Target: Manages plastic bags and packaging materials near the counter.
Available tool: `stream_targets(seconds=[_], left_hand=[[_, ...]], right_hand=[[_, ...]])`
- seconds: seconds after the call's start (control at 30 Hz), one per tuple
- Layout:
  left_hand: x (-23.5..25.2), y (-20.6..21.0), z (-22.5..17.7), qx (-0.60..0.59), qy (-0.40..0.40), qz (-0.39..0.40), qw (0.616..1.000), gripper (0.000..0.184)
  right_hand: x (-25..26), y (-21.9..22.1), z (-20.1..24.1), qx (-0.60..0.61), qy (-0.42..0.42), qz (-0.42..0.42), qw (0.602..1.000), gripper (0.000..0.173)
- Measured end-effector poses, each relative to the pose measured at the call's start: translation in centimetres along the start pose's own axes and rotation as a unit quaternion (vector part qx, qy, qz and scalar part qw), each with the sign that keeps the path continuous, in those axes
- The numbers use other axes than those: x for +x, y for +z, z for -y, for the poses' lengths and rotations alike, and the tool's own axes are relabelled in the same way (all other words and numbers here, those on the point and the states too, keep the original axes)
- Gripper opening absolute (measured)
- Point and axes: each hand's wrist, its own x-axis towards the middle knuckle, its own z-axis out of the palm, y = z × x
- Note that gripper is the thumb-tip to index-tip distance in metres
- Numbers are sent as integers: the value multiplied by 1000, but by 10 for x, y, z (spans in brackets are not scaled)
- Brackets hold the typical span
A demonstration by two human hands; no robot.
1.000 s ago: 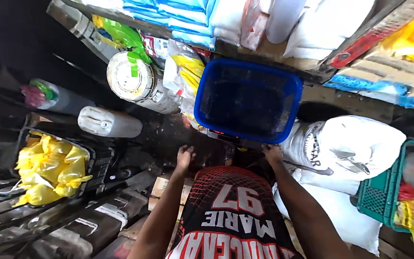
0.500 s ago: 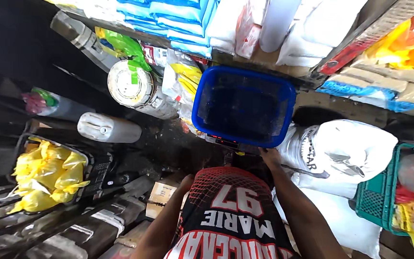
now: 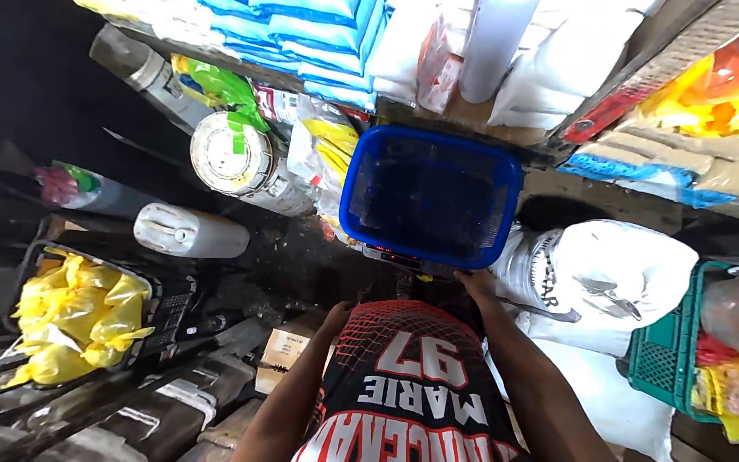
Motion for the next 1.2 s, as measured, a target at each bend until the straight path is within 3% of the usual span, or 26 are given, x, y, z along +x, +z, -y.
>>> stream_targets(seconds=[0.23,0.5,0.83,0.97,1.07,1.2], left_hand=[[-34,0,-3,2,-22,11,1000,42],[-13,-11,13,-23,-19,-12,999,42],[-5,-14,10,-22,-2,-4,1000,44],[-5,-14,11,-21,-13,8,1000,43],[-18,-19,-24,-14,8,41,999,37],[-52,-35,-124,34,164,62,984,40]], right_hand=[[-1,3,0,-2,-13,-21,1000,54],[-3,4,7,-100,-3,-15,995,52],[7,-1,-5,-30,-22,3,999,58],[-1,0,3,-48,-4,29,998,50],[-14,8,0,-85,1,52,995,45],[-48,17,-13,-57,25,68,996,44]])
